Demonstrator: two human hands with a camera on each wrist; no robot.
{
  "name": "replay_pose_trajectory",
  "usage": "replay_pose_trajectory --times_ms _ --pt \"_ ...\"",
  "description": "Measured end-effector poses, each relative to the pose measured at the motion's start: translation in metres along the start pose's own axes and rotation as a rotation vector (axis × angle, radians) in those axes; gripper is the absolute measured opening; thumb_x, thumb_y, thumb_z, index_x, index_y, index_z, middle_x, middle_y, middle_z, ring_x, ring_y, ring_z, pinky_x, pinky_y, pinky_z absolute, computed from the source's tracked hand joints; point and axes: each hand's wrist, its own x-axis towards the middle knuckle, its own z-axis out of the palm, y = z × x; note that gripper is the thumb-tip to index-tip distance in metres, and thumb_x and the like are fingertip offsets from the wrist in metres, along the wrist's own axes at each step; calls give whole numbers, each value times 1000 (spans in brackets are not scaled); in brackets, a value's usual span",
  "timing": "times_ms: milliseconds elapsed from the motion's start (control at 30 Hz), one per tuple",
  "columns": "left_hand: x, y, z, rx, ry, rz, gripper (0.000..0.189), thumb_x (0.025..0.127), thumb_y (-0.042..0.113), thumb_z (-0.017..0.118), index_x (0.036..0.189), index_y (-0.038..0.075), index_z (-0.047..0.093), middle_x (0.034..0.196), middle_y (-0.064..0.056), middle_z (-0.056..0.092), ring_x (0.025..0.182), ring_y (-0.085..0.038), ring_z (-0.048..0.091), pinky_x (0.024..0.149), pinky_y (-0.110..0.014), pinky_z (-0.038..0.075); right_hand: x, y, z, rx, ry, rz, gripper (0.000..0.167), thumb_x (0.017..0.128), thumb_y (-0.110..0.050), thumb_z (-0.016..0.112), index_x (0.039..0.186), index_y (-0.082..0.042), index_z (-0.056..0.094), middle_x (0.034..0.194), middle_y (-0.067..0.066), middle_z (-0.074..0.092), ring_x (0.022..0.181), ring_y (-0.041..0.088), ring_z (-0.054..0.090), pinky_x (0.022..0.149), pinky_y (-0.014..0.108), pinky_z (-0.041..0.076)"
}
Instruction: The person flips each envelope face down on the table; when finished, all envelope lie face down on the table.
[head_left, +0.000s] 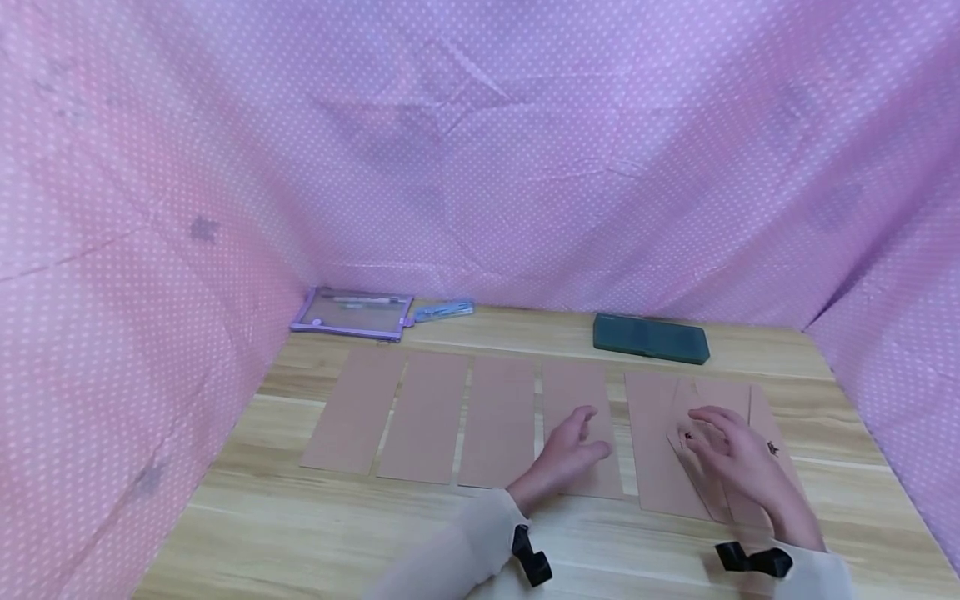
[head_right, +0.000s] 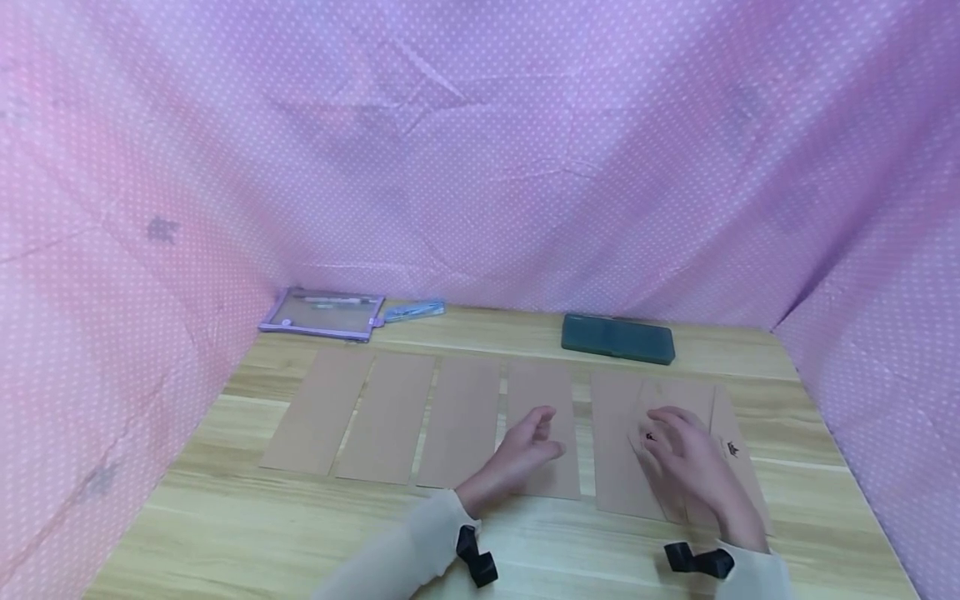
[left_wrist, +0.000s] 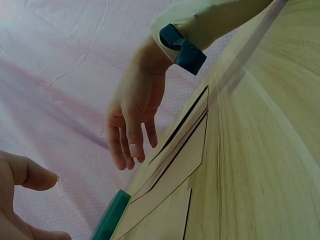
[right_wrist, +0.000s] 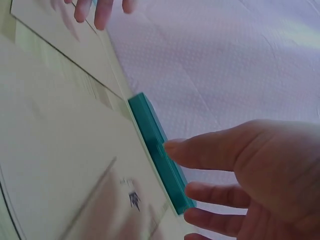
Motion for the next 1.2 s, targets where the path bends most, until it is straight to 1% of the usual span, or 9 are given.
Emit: replay_pose_trajectory --times_ms 67,333,433,600,700,833,900,1000,1200 --pt "1 2 3 -1 0 -2 63 88 26 64 147 11 45 148 -20 53 137 -35 52 110 -51 45 -2 4 -1 -9 -2 1 38 86 -9 75 120 4 64 125 29 60 111 37 52 90 -1 25" --pt "5 11 18 -51 -3 -23 63 88 27 65 147 14 45 152 -9 51 137 -31 52 111 -48 46 -5 15 -4 7 -29 29 43 89 -11 72 126 6 60 133 36 51 120 53 47 102 -4 5" --pt "7 12 25 -66 -2 -26 62 87 26 66 146 15 47 149 -11 53 136 -30 53 109 -47 47 -7 17 -3 13 -55 39 44 88 -11 72 126 7 59 134 38 49 122 56 46 123 27 20" --pt "10 12 33 -68 10 -26 60 87 24 68 144 16 49 147 -9 55 132 -27 54 107 -43 48 -11 24 -2 5 -83 22 47 86 -11 74 127 7 59 135 40 48 121 58 44 97 73 32" --pt "11 12 38 -68 17 -23 60 86 23 68 143 16 50 148 -7 55 133 -27 53 108 -40 47 -14 29 1 -7 -52 -24 48 83 -10 76 126 5 60 135 37 50 123 51 46 123 45 25" --pt "12 13 45 -84 16 -31 61 85 23 68 143 17 51 149 -5 54 136 -27 52 110 -40 45 -18 35 3 13 -15 -83 50 80 -7 78 126 2 61 137 35 49 137 35 40 116 6 7" --pt "12 14 48 -86 13 -41 60 85 23 68 143 18 51 149 -3 54 136 -26 52 111 -40 45 -19 36 3 45 -25 -86 52 80 -7 78 128 2 59 139 37 47 144 41 33 129 34 9" --pt "11 17 51 -84 14 -51 59 85 24 69 142 19 52 149 -1 54 137 -24 51 111 -40 45 -19 36 2 80 -56 -61 55 81 -9 78 130 2 58 143 40 42 140 64 24 113 78 8" --pt "12 20 57 -101 14 -63 59 85 28 68 142 22 52 150 1 52 141 -20 47 114 -42 41 -19 39 1 41 -92 -35 51 82 -14 78 128 -1 59 142 40 42 129 68 32 100 83 19"
